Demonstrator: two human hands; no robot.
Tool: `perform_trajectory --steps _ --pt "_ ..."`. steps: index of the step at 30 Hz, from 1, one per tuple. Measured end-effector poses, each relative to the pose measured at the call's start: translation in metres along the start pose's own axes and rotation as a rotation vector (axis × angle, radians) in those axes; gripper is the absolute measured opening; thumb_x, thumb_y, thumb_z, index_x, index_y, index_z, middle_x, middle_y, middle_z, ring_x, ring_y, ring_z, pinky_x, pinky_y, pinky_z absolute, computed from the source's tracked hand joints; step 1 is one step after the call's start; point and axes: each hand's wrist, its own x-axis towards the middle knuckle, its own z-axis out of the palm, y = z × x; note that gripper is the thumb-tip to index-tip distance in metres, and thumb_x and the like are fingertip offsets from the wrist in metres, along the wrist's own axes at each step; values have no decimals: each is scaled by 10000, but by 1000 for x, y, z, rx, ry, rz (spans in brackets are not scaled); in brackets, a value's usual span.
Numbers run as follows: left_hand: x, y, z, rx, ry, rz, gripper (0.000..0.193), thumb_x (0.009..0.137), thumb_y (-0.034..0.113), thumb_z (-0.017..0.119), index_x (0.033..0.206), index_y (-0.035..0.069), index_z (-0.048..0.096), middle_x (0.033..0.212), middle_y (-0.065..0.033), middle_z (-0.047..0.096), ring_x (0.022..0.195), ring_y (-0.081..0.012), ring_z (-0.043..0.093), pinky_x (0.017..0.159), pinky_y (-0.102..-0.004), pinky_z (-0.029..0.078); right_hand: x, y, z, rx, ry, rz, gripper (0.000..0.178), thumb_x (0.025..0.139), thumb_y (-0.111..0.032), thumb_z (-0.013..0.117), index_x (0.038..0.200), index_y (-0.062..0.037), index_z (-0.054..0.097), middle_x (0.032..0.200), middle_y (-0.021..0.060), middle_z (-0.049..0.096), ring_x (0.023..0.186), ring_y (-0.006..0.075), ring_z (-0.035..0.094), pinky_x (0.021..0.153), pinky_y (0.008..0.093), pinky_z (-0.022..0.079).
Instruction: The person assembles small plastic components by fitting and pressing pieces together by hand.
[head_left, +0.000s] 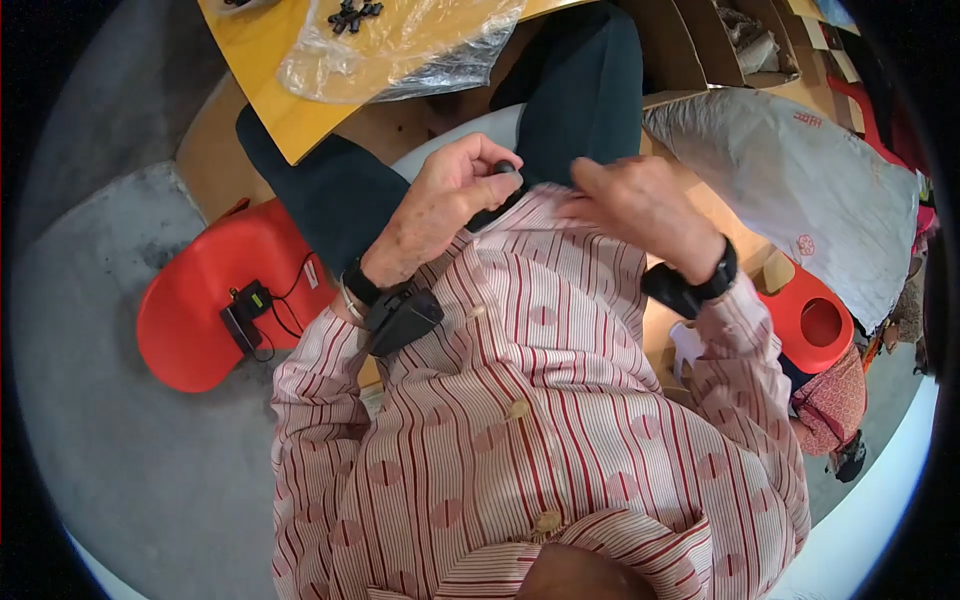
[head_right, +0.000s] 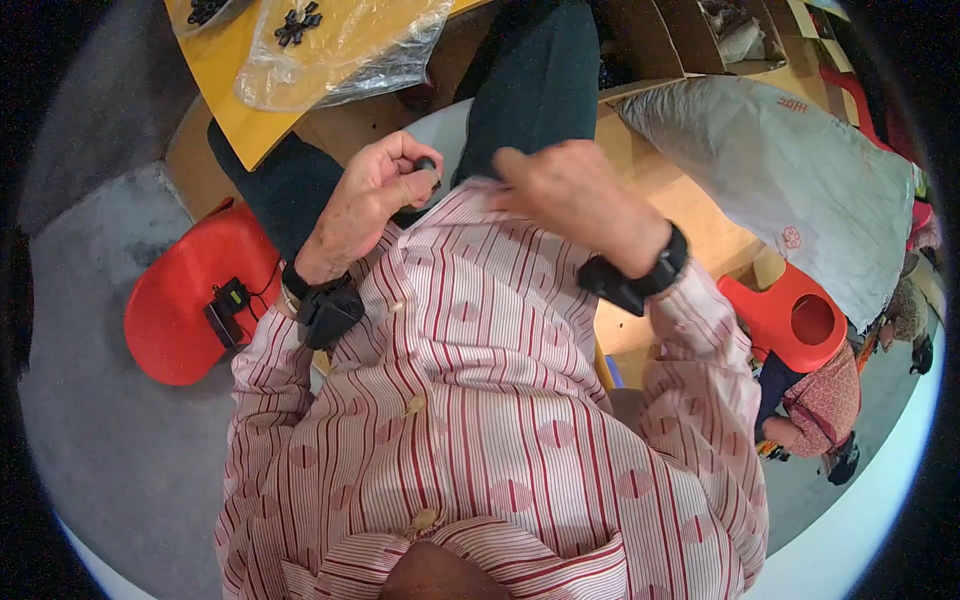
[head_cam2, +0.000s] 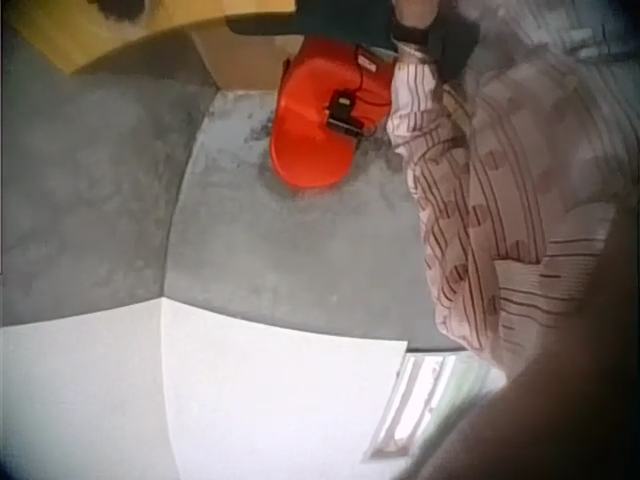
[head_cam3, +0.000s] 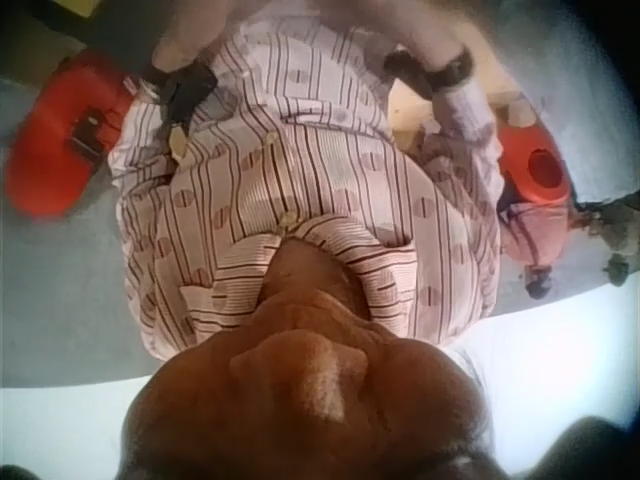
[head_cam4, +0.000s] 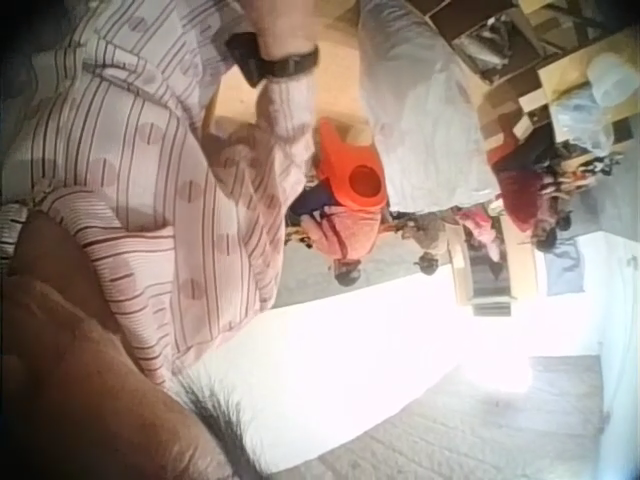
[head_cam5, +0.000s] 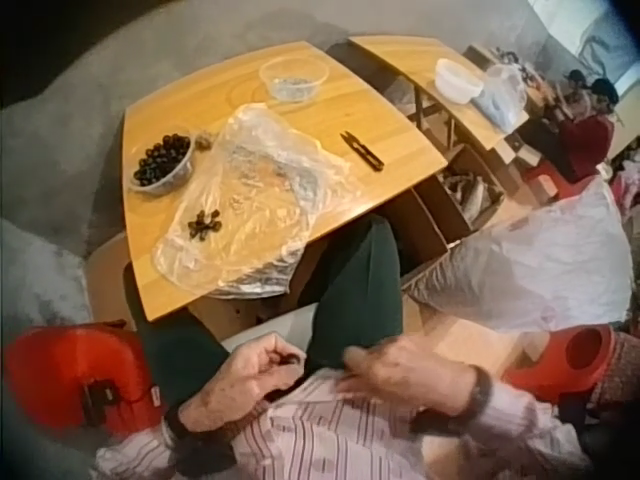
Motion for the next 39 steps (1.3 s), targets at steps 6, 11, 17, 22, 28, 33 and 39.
perform_trajectory --steps 6,11,17,22,28,33,39 --pt "11 -7 -3 -336 -59 -21 206 860 96 600 1020 -3 515 886 -30 545 728 -71 487 666 -176 403 -10 16 -12 -261 4 309 313 717 -254 716 852 -37 536 905 93 575 809 289 580 612 394 469" --pt "20 -13 -6 -486 -83 -60 233 889 134 592 1065 8 506 978 -40 574 784 -74 550 709 -193 444 35 -20 13 152 347 75 350 687 -195 730 954 -60 548 849 82 546 796 266 569 640 357 486" --pt "24 -12 -6 -559 -14 -91 205 889 109 593 1047 8 511 943 -59 598 862 -97 578 748 -210 462 45 -21 32 331 433 159 280 676 -69 717 858 -23 508 799 100 552 757 280 571 625 354 472" --pt "30 -16 -7 -579 -5 -114 205 889 125 595 1047 14 527 936 -54 601 835 -98 572 759 -215 458 45 -15 39 326 535 295 214 681 -79 735 762 -25 544 690 99 549 644 274 572 577 339 467" --pt "31 -18 -7 -565 -2 -130 208 900 159 582 1062 30 557 924 -28 597 814 -89 555 764 -218 450 45 -15 39 377 503 348 215 682 -96 747 736 -27 551 668 91 558 610 249 580 543 313 460" --pt "30 -21 -10 -539 -22 -135 252 919 207 558 1101 32 566 891 -6 575 796 -78 522 771 -215 436 46 -12 44 395 516 299 220 682 -97 751 732 -28 548 664 86 556 598 231 576 532 304 454" --pt "30 -24 -11 -526 -1 -128 285 938 239 528 1126 30 570 872 2 555 785 -75 490 776 -213 419 47 -11 47 391 501 289 231 683 -103 759 728 -30 545 644 80 540 565 212 555 508 291 441"
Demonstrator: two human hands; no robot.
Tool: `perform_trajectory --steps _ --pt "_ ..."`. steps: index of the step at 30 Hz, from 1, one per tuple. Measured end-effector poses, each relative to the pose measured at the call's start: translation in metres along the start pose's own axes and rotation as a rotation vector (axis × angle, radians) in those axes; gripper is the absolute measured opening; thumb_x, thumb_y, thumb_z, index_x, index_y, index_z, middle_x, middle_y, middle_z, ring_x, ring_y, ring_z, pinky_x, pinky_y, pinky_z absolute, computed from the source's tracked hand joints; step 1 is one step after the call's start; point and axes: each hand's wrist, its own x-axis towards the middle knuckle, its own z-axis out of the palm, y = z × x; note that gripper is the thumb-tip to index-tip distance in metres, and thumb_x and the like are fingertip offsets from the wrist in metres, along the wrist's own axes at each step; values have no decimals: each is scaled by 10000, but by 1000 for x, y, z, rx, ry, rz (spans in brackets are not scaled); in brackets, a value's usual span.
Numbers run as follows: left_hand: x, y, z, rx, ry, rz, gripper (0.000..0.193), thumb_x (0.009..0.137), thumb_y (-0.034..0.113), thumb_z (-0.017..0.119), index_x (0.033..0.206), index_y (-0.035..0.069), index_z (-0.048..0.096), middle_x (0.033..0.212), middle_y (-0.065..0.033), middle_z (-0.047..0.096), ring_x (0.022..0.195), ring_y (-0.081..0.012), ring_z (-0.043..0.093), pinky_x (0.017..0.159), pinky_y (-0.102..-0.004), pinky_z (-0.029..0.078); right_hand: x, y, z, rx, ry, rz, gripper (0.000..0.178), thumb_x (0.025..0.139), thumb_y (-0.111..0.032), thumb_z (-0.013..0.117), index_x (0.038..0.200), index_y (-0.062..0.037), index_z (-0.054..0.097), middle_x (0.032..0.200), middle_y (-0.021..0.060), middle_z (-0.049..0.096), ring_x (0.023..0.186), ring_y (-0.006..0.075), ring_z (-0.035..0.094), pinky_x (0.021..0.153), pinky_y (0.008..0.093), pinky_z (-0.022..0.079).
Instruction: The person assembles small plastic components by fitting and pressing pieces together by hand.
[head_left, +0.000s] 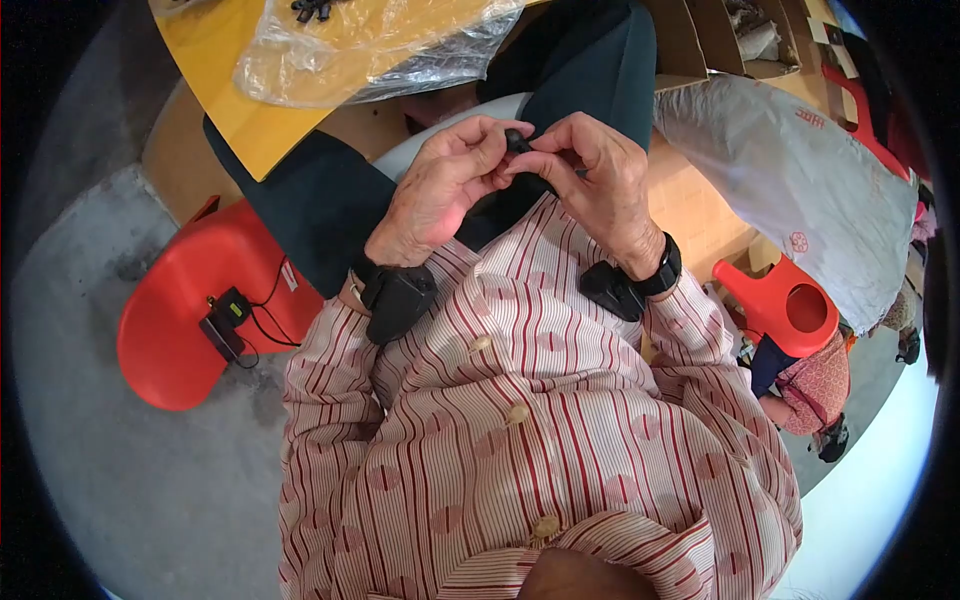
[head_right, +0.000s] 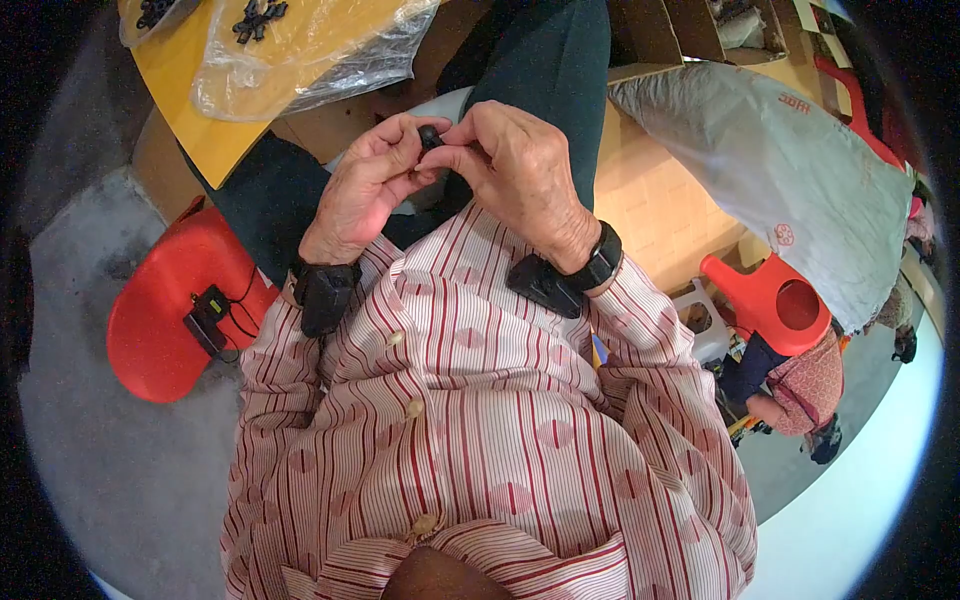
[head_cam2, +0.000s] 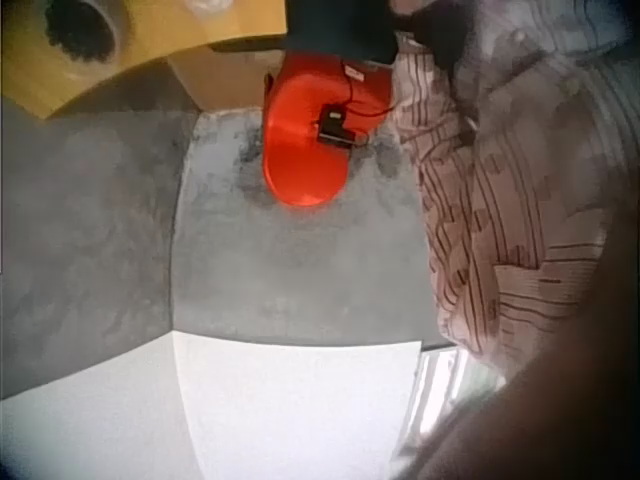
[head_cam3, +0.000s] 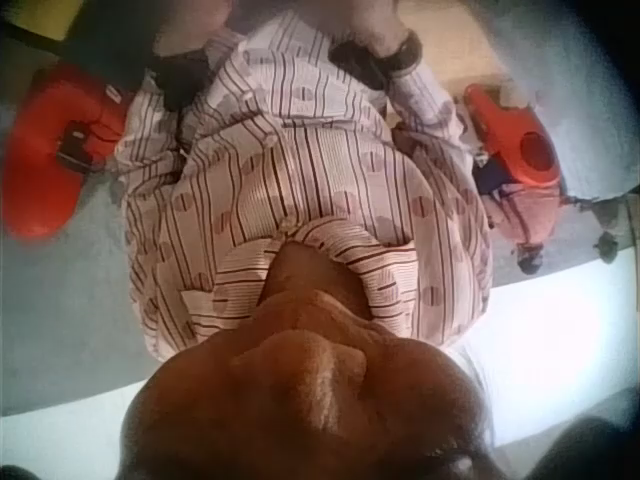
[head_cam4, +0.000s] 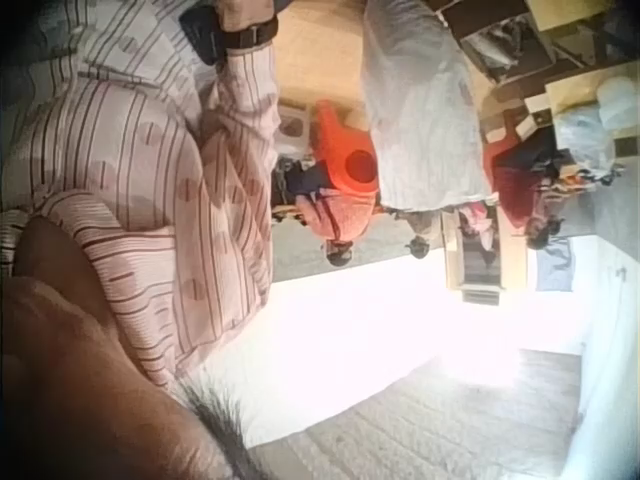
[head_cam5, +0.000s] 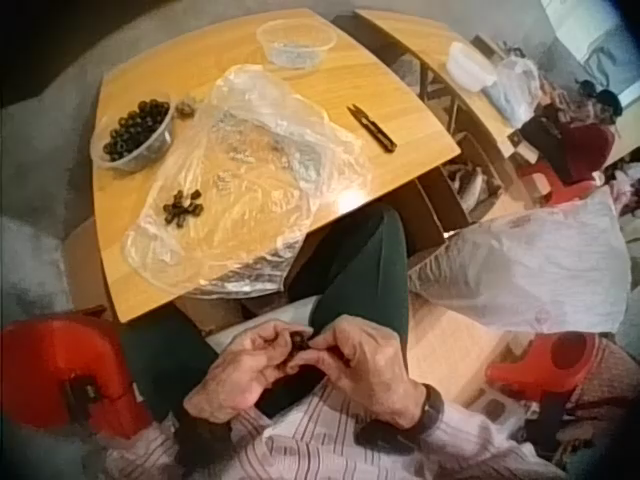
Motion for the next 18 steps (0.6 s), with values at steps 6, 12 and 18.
perform_trajectory --steps 6,12,18 --pt "-1 -3 -5 9 -14 6 275 950 231 503 1115 23 576 861 1 542 790 -76 483 780 -213 415 -2 3 3 -11 -31 10 237 690 -116 762 727 -29 545 641 78 541 563 210 557 508 289 442" --pt "3 -10 -17 -5 -60 -2 301 939 216 505 1155 10 546 959 -14 578 852 -72 534 833 -235 439 -2 8 7 -5 -68 26 225 685 -115 760 725 -35 553 652 81 558 582 221 576 527 297 457" --pt "4 -11 -22 -10 -29 -19 307 925 179 522 1175 1 538 942 -20 573 842 -89 536 842 -251 448 -2 13 8 -56 -110 -11 219 679 -96 749 729 -32 546 667 81 563 615 237 592 542 310 468"
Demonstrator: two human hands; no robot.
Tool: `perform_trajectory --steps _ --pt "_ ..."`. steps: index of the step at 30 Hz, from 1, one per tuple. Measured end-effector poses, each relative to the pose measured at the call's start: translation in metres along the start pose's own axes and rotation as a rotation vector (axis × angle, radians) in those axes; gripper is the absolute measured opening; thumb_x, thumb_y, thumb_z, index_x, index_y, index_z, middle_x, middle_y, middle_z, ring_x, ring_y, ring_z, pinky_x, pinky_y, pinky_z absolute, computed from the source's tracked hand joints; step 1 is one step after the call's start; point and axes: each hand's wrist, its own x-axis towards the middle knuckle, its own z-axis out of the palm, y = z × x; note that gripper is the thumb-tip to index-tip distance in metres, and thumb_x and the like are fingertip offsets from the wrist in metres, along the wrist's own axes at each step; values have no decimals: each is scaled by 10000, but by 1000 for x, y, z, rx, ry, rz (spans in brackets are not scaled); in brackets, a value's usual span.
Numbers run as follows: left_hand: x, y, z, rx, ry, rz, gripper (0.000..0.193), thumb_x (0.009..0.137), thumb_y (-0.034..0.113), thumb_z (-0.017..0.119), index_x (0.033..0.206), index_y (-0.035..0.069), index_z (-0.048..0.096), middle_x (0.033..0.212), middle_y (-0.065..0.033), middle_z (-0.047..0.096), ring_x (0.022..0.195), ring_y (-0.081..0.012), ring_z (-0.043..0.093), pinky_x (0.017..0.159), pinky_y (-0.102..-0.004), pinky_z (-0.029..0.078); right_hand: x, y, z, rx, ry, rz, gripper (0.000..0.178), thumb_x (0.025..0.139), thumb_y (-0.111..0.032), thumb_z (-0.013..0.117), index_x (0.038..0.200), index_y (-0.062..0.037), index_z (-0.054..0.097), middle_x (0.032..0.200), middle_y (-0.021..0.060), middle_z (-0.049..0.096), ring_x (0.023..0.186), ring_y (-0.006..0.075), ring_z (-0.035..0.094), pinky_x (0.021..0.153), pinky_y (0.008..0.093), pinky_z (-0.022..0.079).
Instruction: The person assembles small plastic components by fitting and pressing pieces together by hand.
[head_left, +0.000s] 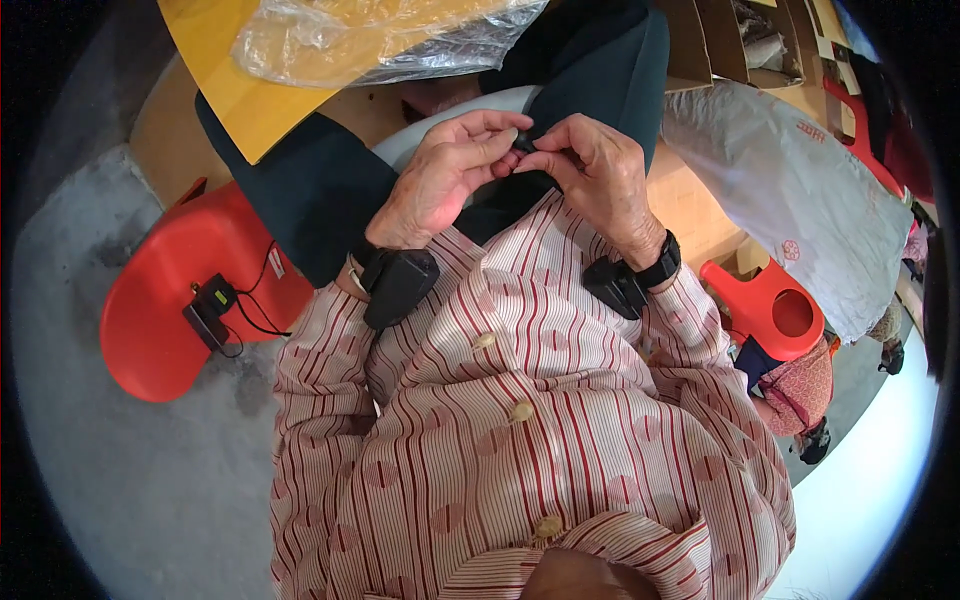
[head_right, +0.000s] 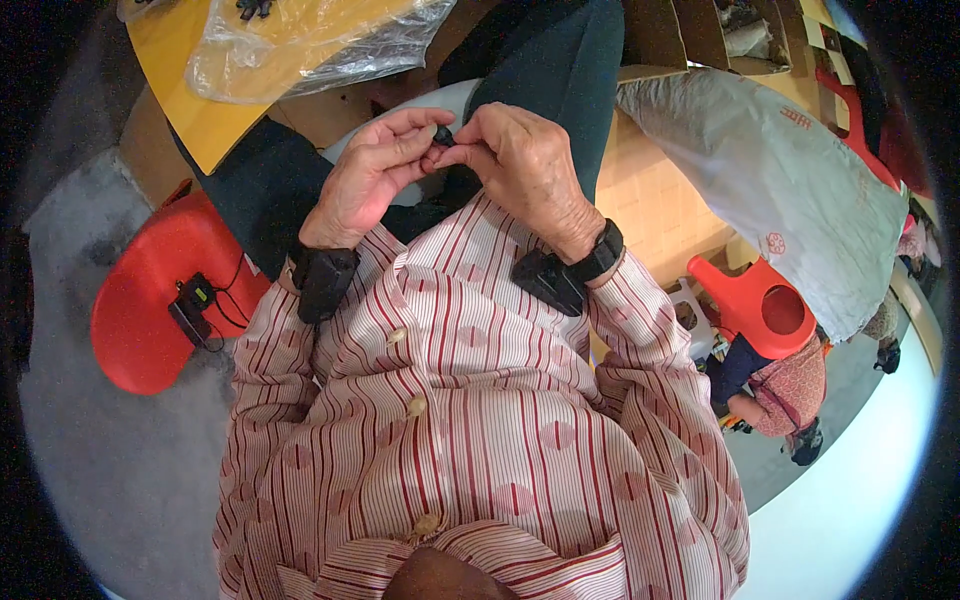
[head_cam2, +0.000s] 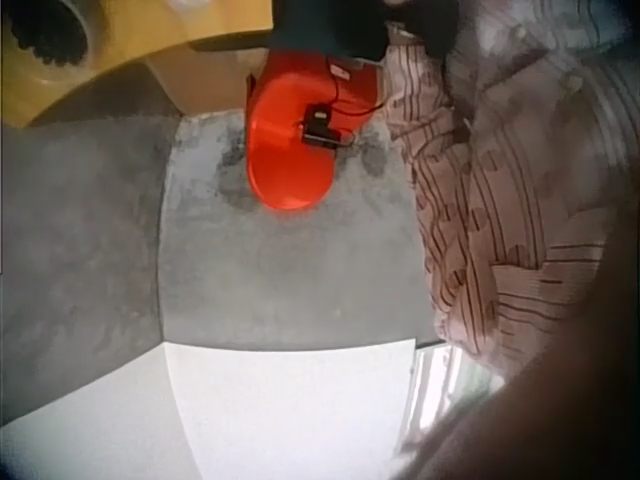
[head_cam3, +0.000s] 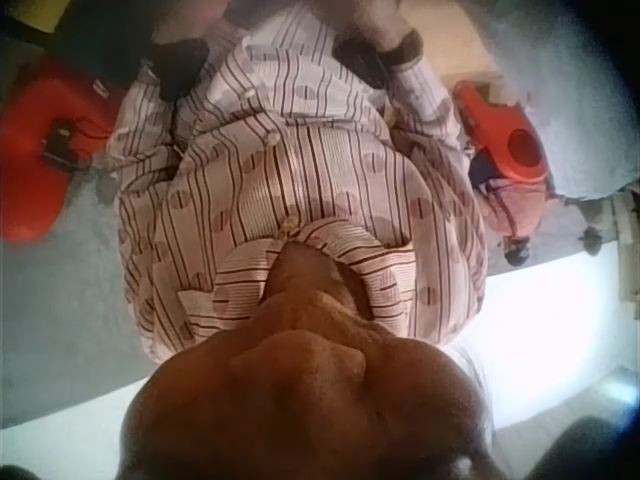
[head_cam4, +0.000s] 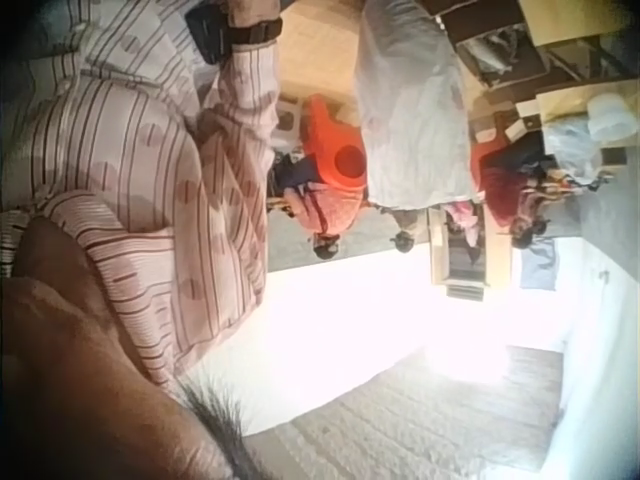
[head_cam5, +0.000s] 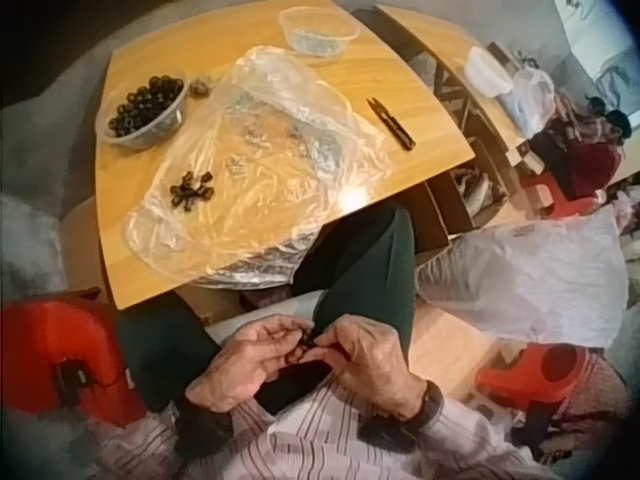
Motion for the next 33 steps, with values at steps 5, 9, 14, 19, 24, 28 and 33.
perform_trajectory --steps 5,9,14,19,24,28,33 --pt "1 -3 -3 -16 41 16 313 903 142 552 1177 -8 533 982 -50 589 880 -97 556 834 -226 437 2 1 1 -44 -32 -43 222 675 -88 741 729 -27 535 674 81 558 639 243 598 551 325 472" --pt "0 -2 -2 -6 28 26 329 904 157 552 1190 -4 537 981 -42 591 879 -101 554 851 -252 451 2 1 2 -37 -30 -44 225 669 -91 742 727 -29 533 677 83 557 640 252 596 558 330 473" --pt "0 0 2 5 59 34 329 905 168 560 1183 -7 546 980 -46 601 862 -99 563 849 -246 457 5 0 3 -60 -28 -82 235 661 -94 743 732 -31 528 682 81 555 646 252 594 562 331 475" --pt "3 -3 -1 -13 53 43 328 905 173 569 1179 -6 554 965 -40 605 831 -93 555 812 -229 456 4 -1 3 -87 -59 -75 249 653 -111 749 735 -38 525 682 76 553 659 250 593 573 334 477" --pt "3 -6 -2 -60 28 22 324 906 175 568 1175 -6 561 948 -32 607 818 -91 545 801 -229 453 5 -1 2 -85 -63 -78 254 653 -136 751 734 -46 528 685 68 555 660 246 593 574 332 474" --pt "3 -8 0 -56 57 14 328 905 180 570 1176 -4 562 960 -31 608 824 -95 547 812 -235 449 4 -2 2 -101 -92 18 259 657 -159 752 728 -51 527 681 65 554 662 240 596 571 329 472" --pt "7 -10 -3 -20 79 -27 331 902 181 574 1178 -1 562 984 -37 612 846 -99 559 822 -241 453 5 -1 3 -109 -127 72 268 663 -188 752 729 -46 534 699 65 577 679 251 607 579 334 475"
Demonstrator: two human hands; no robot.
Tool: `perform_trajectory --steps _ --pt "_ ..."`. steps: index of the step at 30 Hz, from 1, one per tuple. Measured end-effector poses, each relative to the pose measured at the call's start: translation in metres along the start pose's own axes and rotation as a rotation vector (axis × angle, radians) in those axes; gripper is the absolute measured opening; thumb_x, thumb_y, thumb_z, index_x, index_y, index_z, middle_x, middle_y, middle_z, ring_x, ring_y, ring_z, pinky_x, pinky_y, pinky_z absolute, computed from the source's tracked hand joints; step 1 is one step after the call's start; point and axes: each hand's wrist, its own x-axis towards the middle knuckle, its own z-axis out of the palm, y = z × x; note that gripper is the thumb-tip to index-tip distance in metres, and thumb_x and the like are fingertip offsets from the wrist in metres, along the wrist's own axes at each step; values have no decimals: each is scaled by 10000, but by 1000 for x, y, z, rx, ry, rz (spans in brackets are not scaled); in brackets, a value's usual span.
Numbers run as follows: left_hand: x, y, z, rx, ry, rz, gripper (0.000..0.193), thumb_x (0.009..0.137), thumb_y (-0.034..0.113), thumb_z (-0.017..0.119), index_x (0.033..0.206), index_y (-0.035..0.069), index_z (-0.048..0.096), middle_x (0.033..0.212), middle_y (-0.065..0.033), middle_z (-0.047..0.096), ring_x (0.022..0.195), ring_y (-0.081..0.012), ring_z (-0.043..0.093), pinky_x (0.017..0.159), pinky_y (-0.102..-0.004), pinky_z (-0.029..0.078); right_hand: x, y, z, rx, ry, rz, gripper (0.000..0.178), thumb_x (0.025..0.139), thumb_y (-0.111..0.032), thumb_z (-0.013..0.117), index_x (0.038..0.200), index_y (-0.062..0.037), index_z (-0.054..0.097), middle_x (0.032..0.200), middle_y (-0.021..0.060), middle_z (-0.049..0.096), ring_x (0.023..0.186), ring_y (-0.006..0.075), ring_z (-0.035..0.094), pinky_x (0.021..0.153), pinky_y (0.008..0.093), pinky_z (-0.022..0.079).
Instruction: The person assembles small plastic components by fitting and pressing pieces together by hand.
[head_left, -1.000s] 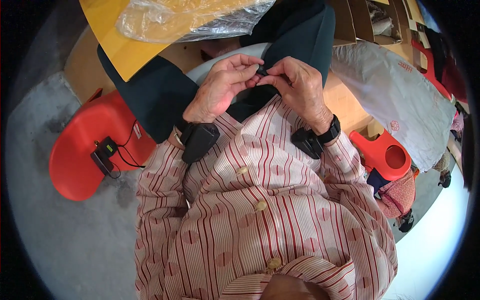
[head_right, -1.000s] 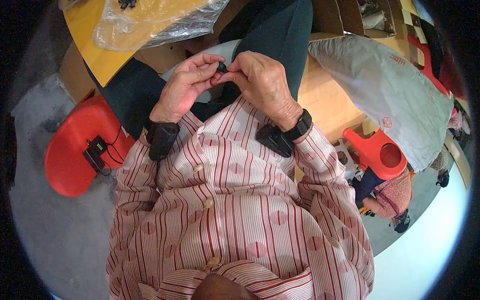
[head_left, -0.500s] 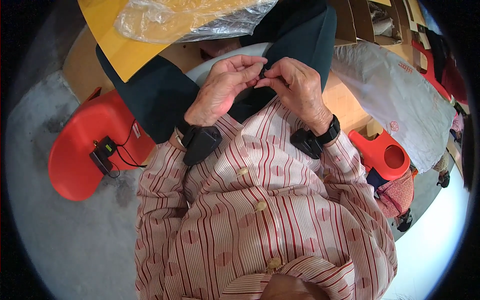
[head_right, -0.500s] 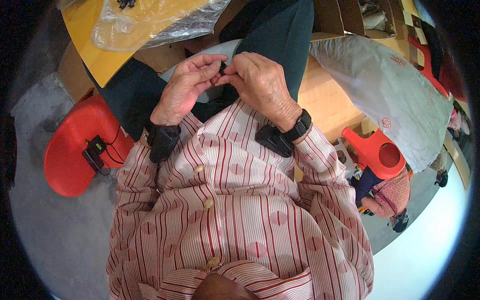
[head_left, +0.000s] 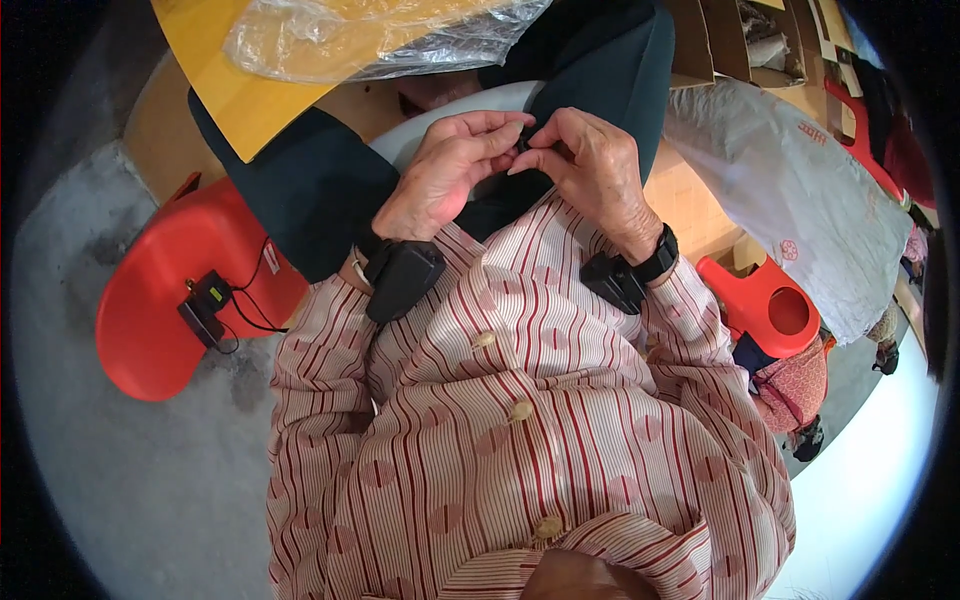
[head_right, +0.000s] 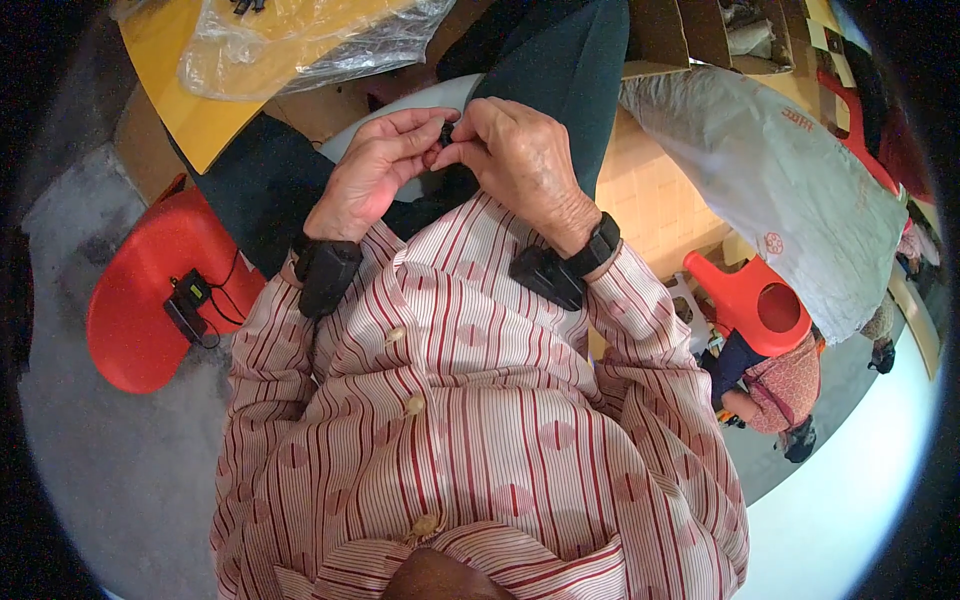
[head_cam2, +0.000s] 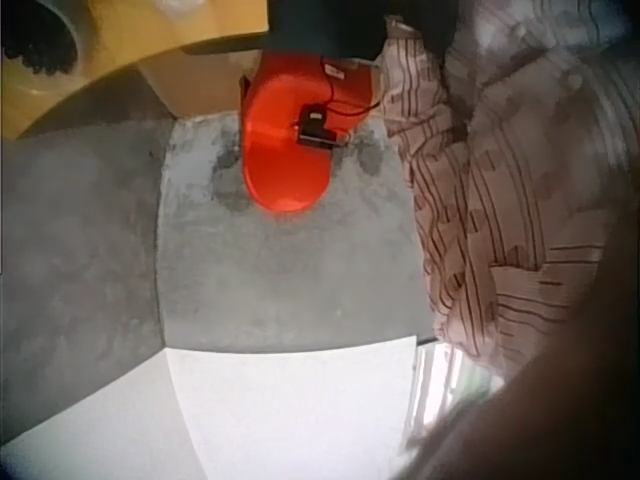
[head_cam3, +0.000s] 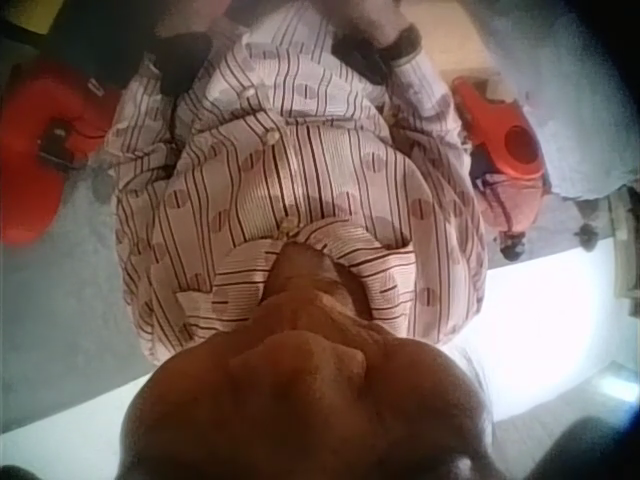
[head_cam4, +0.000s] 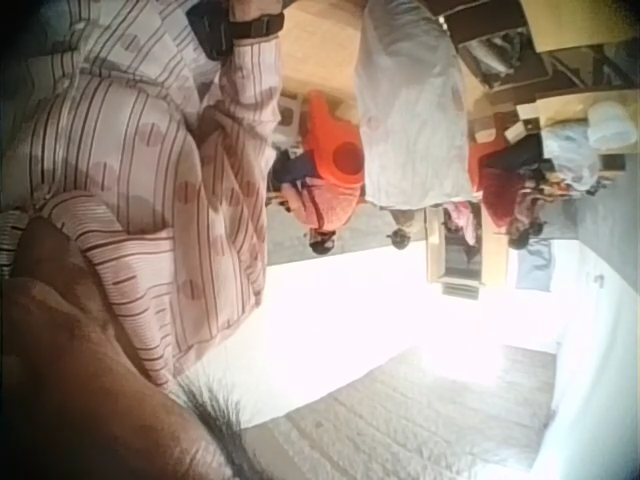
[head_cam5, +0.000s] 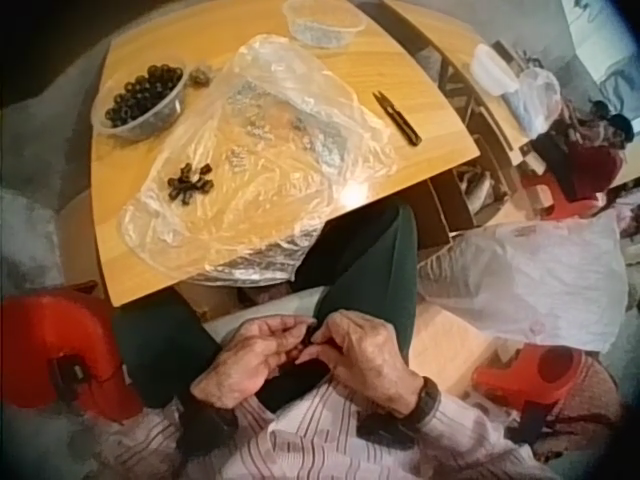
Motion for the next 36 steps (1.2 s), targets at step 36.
perform_trajectory --steps 36 --pt "37 -17 -18 380 92 -6 242 787 4 469 972 -56 612 814 -80 636 673 -116 594 628 -216 485 9 31 24 -421 -274 -265 346 700 -88 597 1045 -74 584 843 70 617 822 248 616 659 342 520"
